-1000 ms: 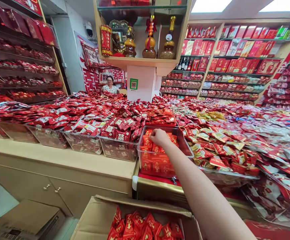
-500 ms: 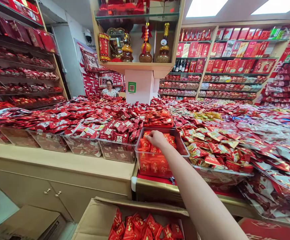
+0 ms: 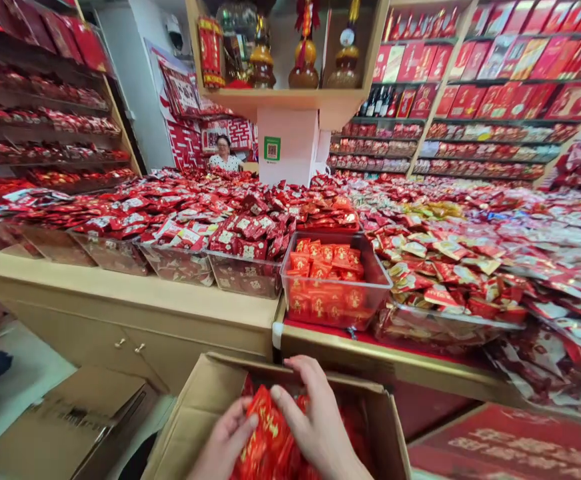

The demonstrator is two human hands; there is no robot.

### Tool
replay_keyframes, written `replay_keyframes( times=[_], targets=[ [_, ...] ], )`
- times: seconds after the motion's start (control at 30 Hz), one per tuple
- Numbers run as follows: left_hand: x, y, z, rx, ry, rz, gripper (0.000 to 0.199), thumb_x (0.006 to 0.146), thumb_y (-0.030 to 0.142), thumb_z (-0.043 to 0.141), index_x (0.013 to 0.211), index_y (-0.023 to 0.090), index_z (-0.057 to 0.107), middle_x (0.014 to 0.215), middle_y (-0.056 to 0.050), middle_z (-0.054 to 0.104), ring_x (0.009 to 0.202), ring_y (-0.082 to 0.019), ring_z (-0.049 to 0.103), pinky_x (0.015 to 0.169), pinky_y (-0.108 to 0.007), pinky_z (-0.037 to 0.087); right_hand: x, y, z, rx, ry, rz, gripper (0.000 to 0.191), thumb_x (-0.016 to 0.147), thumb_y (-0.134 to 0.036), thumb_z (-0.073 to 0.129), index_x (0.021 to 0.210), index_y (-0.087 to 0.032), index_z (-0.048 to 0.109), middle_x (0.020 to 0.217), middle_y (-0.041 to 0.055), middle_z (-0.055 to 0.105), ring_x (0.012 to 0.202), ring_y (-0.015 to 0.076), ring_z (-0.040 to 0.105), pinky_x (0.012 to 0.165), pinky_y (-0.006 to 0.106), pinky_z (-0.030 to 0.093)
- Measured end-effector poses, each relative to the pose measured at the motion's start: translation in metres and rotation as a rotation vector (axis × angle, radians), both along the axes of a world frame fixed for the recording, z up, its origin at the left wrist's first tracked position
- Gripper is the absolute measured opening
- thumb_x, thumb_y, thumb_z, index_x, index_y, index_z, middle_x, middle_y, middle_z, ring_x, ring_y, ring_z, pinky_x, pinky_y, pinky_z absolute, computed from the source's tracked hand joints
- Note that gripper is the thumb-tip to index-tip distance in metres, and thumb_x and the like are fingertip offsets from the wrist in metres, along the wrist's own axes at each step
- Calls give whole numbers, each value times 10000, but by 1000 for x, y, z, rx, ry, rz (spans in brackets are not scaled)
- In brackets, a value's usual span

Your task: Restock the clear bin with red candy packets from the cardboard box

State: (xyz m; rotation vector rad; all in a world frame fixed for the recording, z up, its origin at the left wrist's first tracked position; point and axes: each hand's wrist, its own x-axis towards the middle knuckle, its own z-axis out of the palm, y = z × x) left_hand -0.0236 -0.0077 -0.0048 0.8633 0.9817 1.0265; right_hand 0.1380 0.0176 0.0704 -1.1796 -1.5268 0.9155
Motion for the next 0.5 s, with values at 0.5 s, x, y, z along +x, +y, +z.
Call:
replay_keyframes(
  times=[0.5],
  targets=[
    [28,-10,12,139,329,20,118,737,317,524,753,200,522,656,47,536,616,-94,463,610,-192,373,10,-37,-79,-404,486,-54,219,662,-366,631,742,-167,588,667,-2,558,633,122,465,611,231,372]
  ],
)
